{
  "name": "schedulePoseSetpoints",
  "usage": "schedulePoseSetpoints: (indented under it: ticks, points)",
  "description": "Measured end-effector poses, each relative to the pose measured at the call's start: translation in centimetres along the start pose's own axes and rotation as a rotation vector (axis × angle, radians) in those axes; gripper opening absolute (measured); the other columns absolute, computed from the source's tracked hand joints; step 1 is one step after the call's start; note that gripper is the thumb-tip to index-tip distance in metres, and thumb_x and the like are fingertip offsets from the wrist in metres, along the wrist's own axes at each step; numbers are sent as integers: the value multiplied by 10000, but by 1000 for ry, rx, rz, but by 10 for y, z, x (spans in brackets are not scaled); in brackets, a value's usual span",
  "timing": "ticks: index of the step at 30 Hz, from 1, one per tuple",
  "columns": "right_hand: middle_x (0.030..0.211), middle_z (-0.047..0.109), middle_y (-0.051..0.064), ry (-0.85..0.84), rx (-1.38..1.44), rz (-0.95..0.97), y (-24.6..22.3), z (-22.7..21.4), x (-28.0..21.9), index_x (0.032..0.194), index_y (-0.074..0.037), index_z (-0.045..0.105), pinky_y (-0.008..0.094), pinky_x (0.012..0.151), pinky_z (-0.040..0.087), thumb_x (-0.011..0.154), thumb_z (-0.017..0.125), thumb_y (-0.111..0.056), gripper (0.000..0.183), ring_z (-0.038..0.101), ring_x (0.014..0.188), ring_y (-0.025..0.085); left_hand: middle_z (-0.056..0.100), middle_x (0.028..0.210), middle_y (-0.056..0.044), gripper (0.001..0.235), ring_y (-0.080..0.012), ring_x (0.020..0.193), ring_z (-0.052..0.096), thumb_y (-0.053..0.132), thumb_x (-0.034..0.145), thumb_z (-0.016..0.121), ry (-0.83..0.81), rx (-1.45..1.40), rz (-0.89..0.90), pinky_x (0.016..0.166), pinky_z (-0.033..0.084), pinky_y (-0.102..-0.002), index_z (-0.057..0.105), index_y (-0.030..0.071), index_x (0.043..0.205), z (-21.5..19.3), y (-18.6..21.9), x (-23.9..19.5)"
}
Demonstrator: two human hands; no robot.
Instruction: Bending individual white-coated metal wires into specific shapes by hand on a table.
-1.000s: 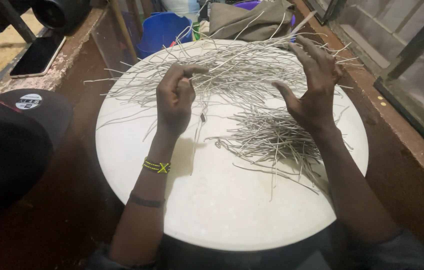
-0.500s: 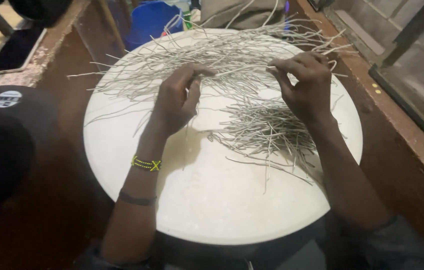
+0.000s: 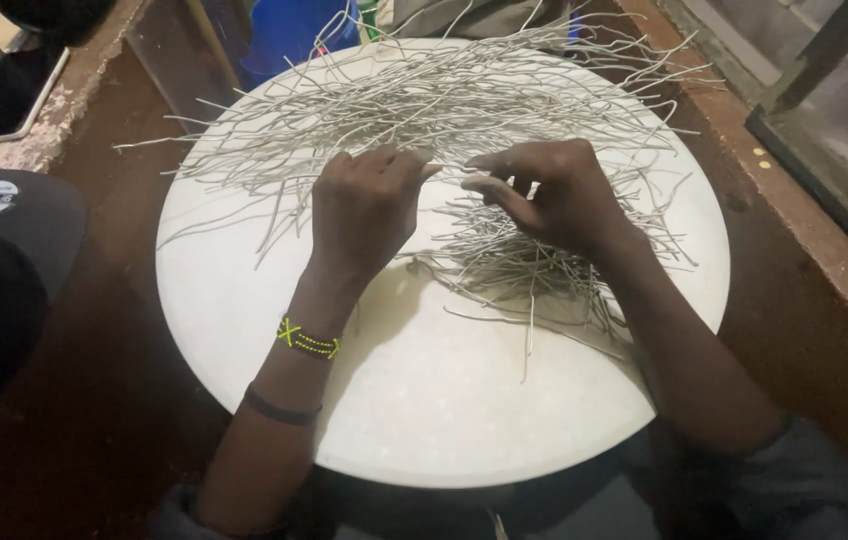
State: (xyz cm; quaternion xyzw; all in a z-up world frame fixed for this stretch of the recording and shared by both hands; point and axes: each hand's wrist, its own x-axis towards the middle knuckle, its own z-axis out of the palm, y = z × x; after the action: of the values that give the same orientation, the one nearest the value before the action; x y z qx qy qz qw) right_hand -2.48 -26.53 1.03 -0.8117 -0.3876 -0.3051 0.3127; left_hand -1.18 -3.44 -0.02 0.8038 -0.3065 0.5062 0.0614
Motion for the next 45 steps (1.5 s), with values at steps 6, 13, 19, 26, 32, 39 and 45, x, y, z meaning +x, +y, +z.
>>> schedulePoseSetpoints:
  ticks: [6,13,19,26,32,39,45]
  points:
    - [558,675,78,-112,14,101,1,-13,8,993,-90,802,331,535,475,1026,689,-142,128,559,406,215,567,541,38,153,-176,488,639,273,935,778,15,-122,-100,461,484,-295,726,156,851,0,8,-3]
    - [592,683,54,-78,-200,-79,10,-22,9,1042,-171,837,353,563,451,1008,781,-210,76,606,466,237,618,580,-34,68,-240,525,677,169,941,756,-161,-289,-111,476,533,-337,763,114,902,-18,8,2]
    - [621,730,105,-308,40,-28,13,-16,20,971,-86,795,397,547,473,954,727,-124,80,671,507,300,657,604,-65,102,-278,579,707,229,949,786,-123,-452,-103,518,556,-376,786,135,909,-36,-3,8]
    - [597,676,191,-424,-34,-77,24,-10,44,945,-54,764,450,522,454,956,696,-76,73,642,489,385,628,576,7,54,-167,503,649,256,929,789,-91,-219,-40,456,496,-270,784,202,926,-33,-6,8]
    - [615,691,178,-397,186,-34,34,-6,30,1038,-106,785,405,494,465,970,678,-102,127,608,438,313,639,589,-8,73,-181,483,642,276,930,782,-125,-344,-40,452,490,-279,780,205,914,-28,-10,3]
    - [422,588,131,-602,186,33,16,-27,36,904,-131,821,359,431,455,960,649,-177,186,511,331,230,678,650,-29,80,-241,545,681,241,883,816,-234,-613,-76,482,553,-361,762,210,934,-34,-6,5]
    - [565,672,184,-559,-153,-68,8,-21,33,860,-32,711,519,516,497,916,697,-59,63,648,489,416,635,637,17,79,-193,507,636,227,920,768,-275,-264,41,459,518,-322,721,188,870,-25,-3,2]
